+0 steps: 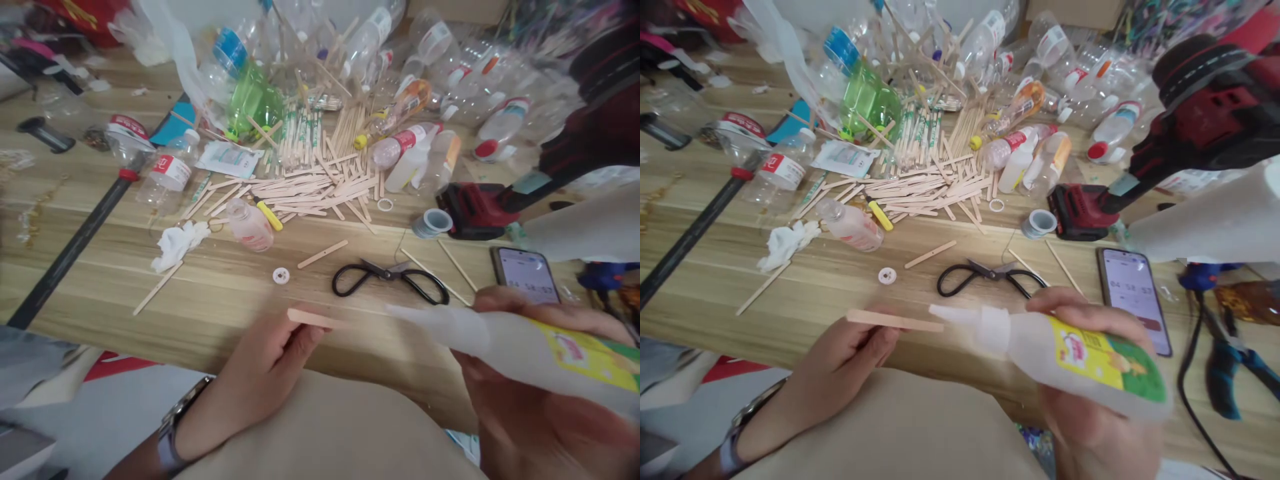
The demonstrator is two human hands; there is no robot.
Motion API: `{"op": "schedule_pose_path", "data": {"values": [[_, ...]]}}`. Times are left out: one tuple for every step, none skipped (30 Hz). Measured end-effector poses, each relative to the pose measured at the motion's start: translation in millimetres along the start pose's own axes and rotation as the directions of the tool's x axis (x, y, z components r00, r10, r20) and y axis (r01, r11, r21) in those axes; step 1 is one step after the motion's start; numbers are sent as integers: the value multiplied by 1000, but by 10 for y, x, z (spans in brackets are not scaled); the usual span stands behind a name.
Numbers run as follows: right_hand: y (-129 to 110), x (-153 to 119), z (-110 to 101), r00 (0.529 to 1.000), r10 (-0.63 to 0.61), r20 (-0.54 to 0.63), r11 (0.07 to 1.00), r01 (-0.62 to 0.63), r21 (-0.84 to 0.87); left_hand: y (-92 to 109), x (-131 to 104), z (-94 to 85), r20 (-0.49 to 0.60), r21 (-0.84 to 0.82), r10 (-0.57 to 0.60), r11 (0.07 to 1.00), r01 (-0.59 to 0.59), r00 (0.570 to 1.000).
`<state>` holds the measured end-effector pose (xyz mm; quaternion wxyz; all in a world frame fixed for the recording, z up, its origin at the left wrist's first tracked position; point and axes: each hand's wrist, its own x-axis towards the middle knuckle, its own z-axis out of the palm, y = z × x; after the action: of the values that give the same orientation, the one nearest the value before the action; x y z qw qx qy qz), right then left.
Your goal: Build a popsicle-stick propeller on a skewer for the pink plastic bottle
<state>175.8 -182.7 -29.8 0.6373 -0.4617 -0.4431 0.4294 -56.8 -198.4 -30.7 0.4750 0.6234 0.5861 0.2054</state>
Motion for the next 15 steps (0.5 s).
{"op": "schedule_pose_path", "data": {"values": [[-16, -22, 20, 1000, 13, 7, 1000, -13, -2, -11, 0, 5, 1, -11, -7, 1000, 7, 1000], [-37, -49, 44, 999, 46, 15, 999, -45, -18, -24, -1, 10, 1, -31, -15, 999, 15, 1000], [-60, -79, 73, 996, 86, 28, 996, -85, -38, -36, -2, 14, 5, -57, -19, 998, 19, 1000], [-83, -111, 104, 992, 122, 33, 991, -120, -64, -47, -4, 17, 15, -86, -19, 996, 20, 1000], [-103, -141, 136, 989, 143, 33, 985, -139, -98, -56, -6, 21, 31, -114, -20, 993, 23, 999], [-118, -168, 165, 989, 145, 21, 981, -141, -136, -61, -7, 24, 48, -135, -18, 991, 24, 999], [-128, -189, 189, 990, 141, -4, 975, -140, -173, -64, -8, 26, 62, -148, -17, 989, 26, 998], [-135, -205, 204, 991, 131, -21, 969, -132, -210, -65, -8, 30, 70, -155, -17, 988, 28, 997], [-140, -215, 210, 994, 110, -23, 962, -112, -249, -66, -8, 33, 72, -157, -19, 987, 30, 997], [-145, -219, 207, 996, 82, -16, 952, -83, -295, -67, -7, 36, 70, -156, -22, 987, 32, 997], [-152, -218, 198, 999, 45, 4, 939, -41, -341, -69, -5, 40, 66, -153, -24, 988, 34, 998], [-162, -214, 185, 999, 14, 35, 922, 1, -388, -71, -4, 44, 65, -150, -23, 988, 32, 998], [-175, -208, 172, 997, 2, 83, 902, 34, -431, -74, -3, 48, 66, -147, -21, 989, 30, 998], [-190, -201, 163, 991, 5, 133, 888, 57, -457, -77, -1, 52, 70, -142, -18, 989, 28, 997], [-205, -196, 159, 987, 22, 162, 887, 56, -459, -80, 0, 55, 73, -139, -16, 990, 26, 997]]}}
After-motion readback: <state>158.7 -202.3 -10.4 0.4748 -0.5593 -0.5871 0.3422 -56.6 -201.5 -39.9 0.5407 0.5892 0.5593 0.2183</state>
